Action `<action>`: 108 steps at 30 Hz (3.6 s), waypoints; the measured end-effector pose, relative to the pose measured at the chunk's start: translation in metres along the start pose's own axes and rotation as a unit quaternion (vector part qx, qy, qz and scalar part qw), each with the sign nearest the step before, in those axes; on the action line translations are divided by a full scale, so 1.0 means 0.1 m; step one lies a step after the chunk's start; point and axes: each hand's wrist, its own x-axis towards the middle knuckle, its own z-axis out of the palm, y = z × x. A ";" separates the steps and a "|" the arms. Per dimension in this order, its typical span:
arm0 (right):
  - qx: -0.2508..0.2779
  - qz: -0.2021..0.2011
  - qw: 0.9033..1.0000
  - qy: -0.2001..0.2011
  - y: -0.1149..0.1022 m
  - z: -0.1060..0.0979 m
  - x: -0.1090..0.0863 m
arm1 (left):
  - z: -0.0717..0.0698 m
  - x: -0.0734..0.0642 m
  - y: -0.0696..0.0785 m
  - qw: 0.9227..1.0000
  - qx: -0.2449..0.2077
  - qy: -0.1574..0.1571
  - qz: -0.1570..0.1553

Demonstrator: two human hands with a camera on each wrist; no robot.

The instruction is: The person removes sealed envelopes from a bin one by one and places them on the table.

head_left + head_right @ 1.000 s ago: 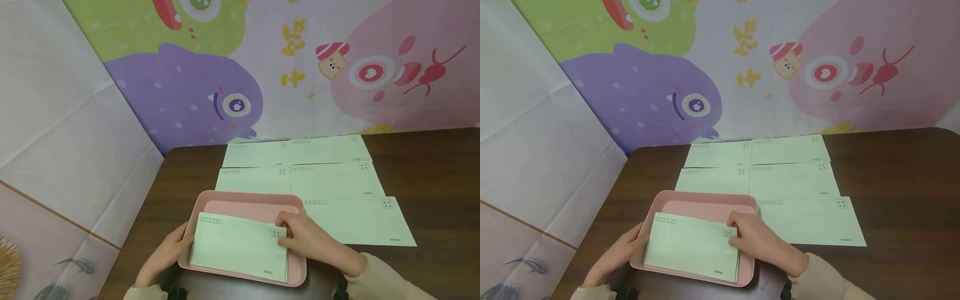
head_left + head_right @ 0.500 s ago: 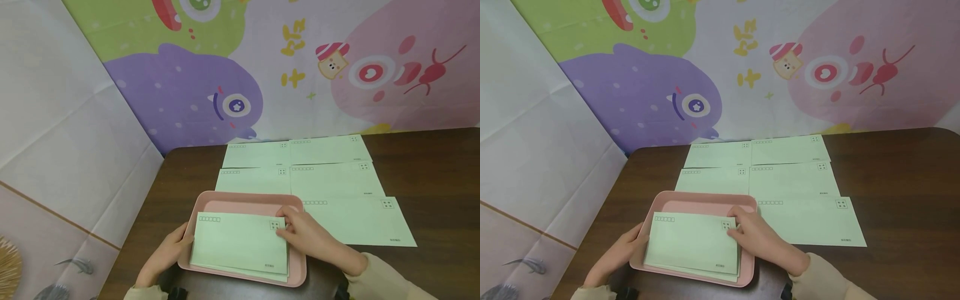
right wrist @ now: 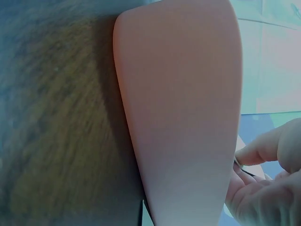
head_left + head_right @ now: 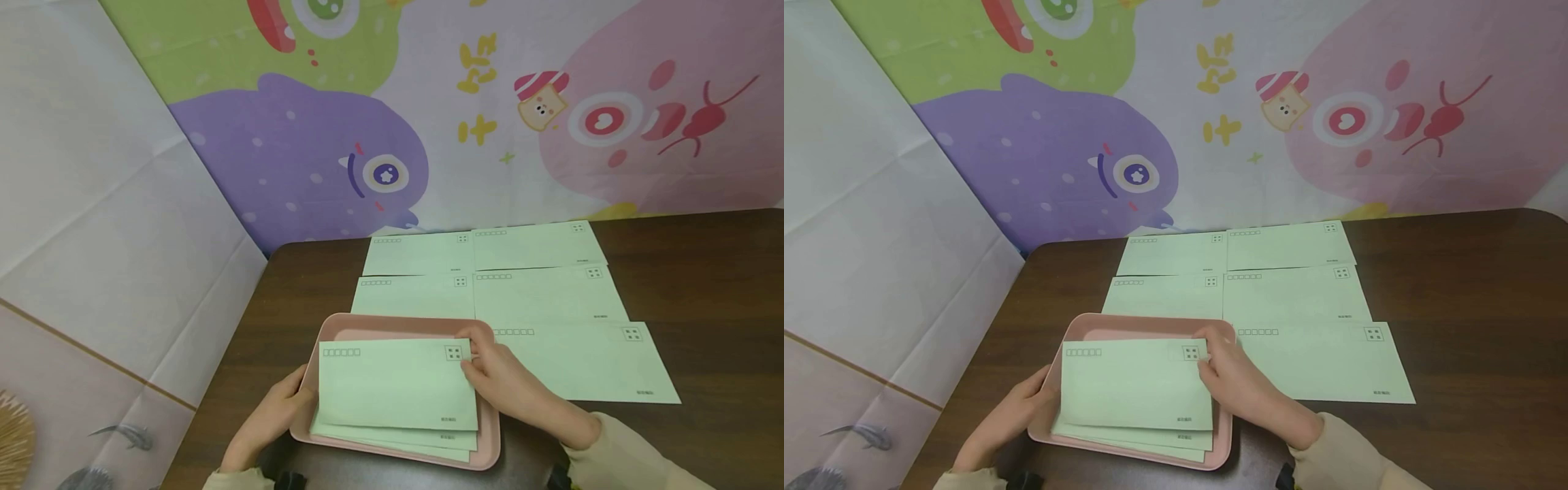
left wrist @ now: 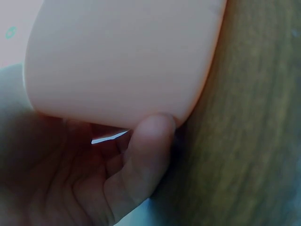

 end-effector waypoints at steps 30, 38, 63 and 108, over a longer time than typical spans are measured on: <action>0.067 0.064 0.995 0.032 0.00 -0.13 0.00 | 0.00 0.00 0.02 1.000 -0.007 0.002 0.007; 0.072 0.062 0.995 0.041 0.01 -0.15 0.01 | -0.01 0.00 0.03 1.000 -0.002 0.001 0.006; 0.112 0.058 0.990 0.066 0.13 -0.30 -0.10 | 0.00 0.00 0.03 1.000 -0.012 0.006 -0.024; 0.100 0.090 0.991 -0.021 0.76 -1.35 -0.70 | -0.01 -0.01 0.02 1.000 -0.012 0.008 -0.023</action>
